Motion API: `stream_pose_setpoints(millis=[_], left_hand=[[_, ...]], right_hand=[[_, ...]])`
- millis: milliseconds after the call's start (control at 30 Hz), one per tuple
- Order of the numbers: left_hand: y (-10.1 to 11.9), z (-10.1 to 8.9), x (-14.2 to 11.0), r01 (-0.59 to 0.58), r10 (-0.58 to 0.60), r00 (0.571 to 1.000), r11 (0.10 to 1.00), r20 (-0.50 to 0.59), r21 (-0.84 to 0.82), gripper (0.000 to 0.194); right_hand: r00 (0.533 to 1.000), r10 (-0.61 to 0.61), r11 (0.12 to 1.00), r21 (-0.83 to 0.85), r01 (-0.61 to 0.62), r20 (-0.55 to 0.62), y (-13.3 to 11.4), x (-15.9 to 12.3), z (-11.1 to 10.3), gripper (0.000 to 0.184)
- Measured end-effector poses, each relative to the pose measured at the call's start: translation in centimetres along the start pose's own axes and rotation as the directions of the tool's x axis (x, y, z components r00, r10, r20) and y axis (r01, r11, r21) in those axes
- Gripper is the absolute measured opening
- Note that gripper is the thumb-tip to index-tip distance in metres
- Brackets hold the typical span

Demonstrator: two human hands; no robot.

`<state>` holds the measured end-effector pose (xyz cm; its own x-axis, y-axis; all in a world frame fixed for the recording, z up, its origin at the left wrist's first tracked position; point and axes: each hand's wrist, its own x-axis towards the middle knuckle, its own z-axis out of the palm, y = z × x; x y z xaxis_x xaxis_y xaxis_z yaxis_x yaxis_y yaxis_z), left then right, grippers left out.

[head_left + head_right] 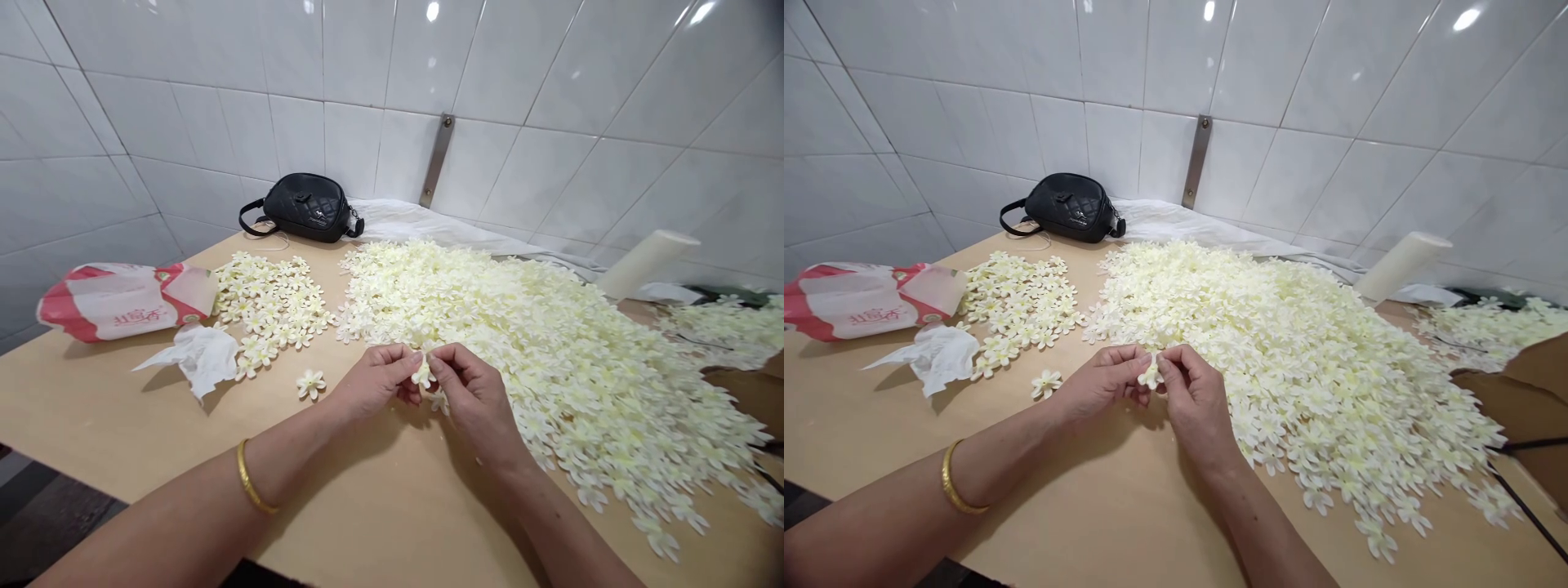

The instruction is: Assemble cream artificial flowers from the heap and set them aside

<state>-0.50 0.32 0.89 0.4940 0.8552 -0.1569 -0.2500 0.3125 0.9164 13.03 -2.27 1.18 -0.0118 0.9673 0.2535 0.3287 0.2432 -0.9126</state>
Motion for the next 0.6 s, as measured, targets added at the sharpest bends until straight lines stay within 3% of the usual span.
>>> stream_pose_setpoints(millis=[100, 267, 333, 400, 500, 600], left_hand=[[-0.25, -0.09, 0.1, 0.009, -0.005, 0.999, 0.996, 0.039, -0.085, 0.02], [-0.48, -0.16, 0.24, 0.002, -0.001, 1.0, 0.979, 0.004, -0.202, 0.012], [-0.46, -0.13, 0.29, -0.008, 0.001, 0.999, 0.979, -0.038, -0.203, 0.011], [-0.42, -0.12, 0.35, -0.023, 0.004, 0.994, 0.983, -0.107, -0.18, 0.011], [-0.39, -0.22, 0.44, -0.037, 0.006, 0.985, 0.984, -0.172, -0.176, 0.013], [-0.27, -0.36, 0.45, -0.052, 0.029, 0.992, 0.98, -0.12, -0.193, 0.013]], right_hand=[[0.997, 0.03, 0.999, 0.024, -0.029, -0.068, 0.0, 0.18, -0.03, 0.014], [0.997, 0.056, 0.998, -0.003, -0.056, -0.056, 0.22, 0.15, -0.06, 0.016], [0.989, -0.056, 0.988, -0.148, 0.035, -0.137, 0.26, -0.02, 0.02, 0.01], [0.95, -0.241, 0.93, -0.326, 0.169, -0.197, 0.23, -0.21, 0.15, 0.006], [0.904, -0.421, 0.82, -0.458, 0.342, -0.08, 0.15, -0.38, 0.36, 0.01], [0.911, -0.413, 0.81, -0.46, 0.364, -0.007, 0.22, -0.36, 0.41, 0.013]])
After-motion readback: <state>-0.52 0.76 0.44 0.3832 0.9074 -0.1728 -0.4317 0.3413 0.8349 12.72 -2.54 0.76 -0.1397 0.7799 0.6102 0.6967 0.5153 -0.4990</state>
